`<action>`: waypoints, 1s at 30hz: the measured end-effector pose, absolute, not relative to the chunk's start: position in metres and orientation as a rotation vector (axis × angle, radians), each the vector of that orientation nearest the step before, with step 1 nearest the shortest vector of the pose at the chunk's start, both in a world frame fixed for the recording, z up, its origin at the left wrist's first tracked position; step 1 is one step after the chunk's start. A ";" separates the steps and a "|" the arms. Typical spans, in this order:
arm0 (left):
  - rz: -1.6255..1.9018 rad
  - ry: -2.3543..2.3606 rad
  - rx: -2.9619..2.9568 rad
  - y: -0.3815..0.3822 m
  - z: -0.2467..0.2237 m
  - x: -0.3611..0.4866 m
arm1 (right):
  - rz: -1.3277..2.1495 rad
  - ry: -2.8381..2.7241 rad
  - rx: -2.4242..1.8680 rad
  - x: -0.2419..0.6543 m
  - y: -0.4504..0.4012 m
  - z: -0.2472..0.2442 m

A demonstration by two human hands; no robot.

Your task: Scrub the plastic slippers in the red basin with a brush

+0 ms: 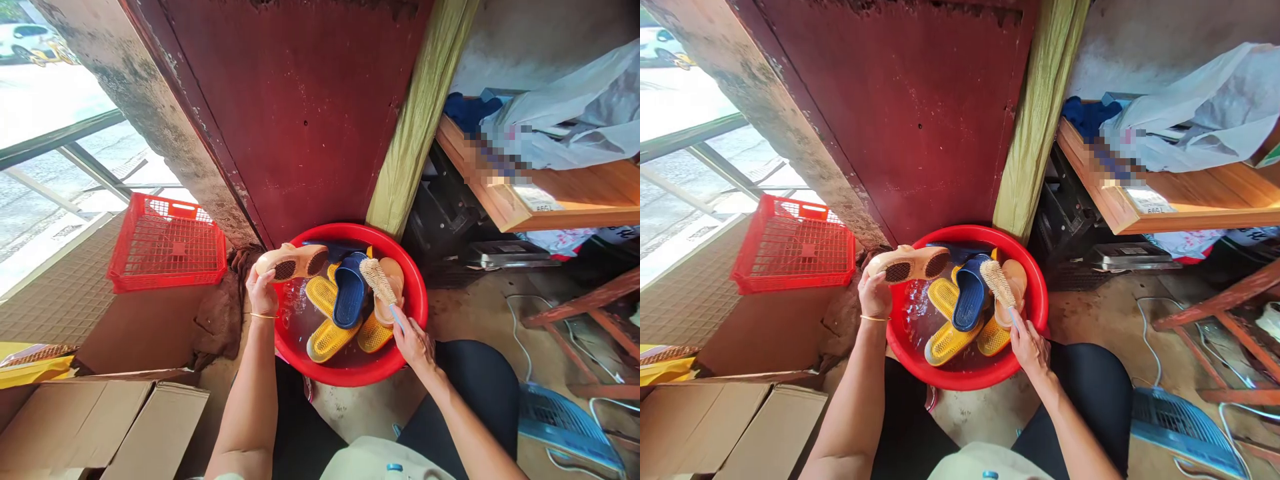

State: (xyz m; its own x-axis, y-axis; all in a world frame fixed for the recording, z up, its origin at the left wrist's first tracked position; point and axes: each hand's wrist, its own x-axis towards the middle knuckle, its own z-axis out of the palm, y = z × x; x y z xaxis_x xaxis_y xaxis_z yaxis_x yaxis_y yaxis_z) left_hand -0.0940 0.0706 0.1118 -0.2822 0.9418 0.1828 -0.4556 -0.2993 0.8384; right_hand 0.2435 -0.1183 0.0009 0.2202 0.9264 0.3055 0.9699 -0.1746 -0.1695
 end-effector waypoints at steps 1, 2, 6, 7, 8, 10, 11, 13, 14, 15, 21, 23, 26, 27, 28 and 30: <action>1.754 0.804 0.851 0.069 0.113 -0.094 | -0.196 -1.769 -2.183 0.243 -0.118 0.001; 1.744 0.792 0.838 0.068 0.114 -0.094 | -0.200 -1.769 -2.189 0.243 -0.118 0.002; 1.700 0.886 0.808 0.066 0.109 -0.091 | -0.206 -1.760 -2.189 0.240 -0.118 0.005; 1.687 0.912 0.804 0.065 0.107 -0.090 | -0.208 -1.755 -2.188 0.240 -0.118 0.006; 1.675 0.929 0.801 0.065 0.106 -0.089 | -0.211 -1.750 -2.189 0.240 -0.118 0.007; 1.655 0.942 0.801 0.064 0.104 -0.088 | -0.215 -1.745 -2.195 0.239 -0.119 0.007; 1.649 0.942 0.803 0.063 0.103 -0.087 | -0.217 -1.745 -2.198 0.239 -0.119 0.007; 1.657 0.929 0.805 0.063 0.102 -0.087 | -0.217 -1.754 -2.199 0.238 -0.119 0.007; 1.658 0.915 0.805 0.063 0.101 -0.088 | -0.218 -1.758 -2.198 0.238 -0.119 0.006; 1.653 0.898 0.805 0.063 0.100 -0.088 | -0.221 -1.760 -2.197 0.238 -0.119 0.006; 1.556 0.871 0.824 0.062 0.095 -0.093 | -0.262 -1.751 -2.196 0.238 -0.119 0.006; 1.528 0.871 0.869 0.061 0.096 -0.095 | -0.271 -1.750 -2.187 0.238 -0.119 0.006; 1.478 0.868 0.912 0.060 0.101 -0.099 | -0.278 -1.750 -2.182 0.238 -0.119 0.006; 1.450 0.872 0.897 0.060 0.102 -0.100 | -0.276 -1.752 -2.183 0.238 -0.119 0.006; 1.413 0.881 0.872 0.060 0.103 -0.100 | -0.273 -1.752 -2.186 0.238 -0.119 0.006; 1.332 0.927 0.836 0.059 0.101 -0.099 | -0.266 -1.755 -2.192 0.238 -0.119 0.006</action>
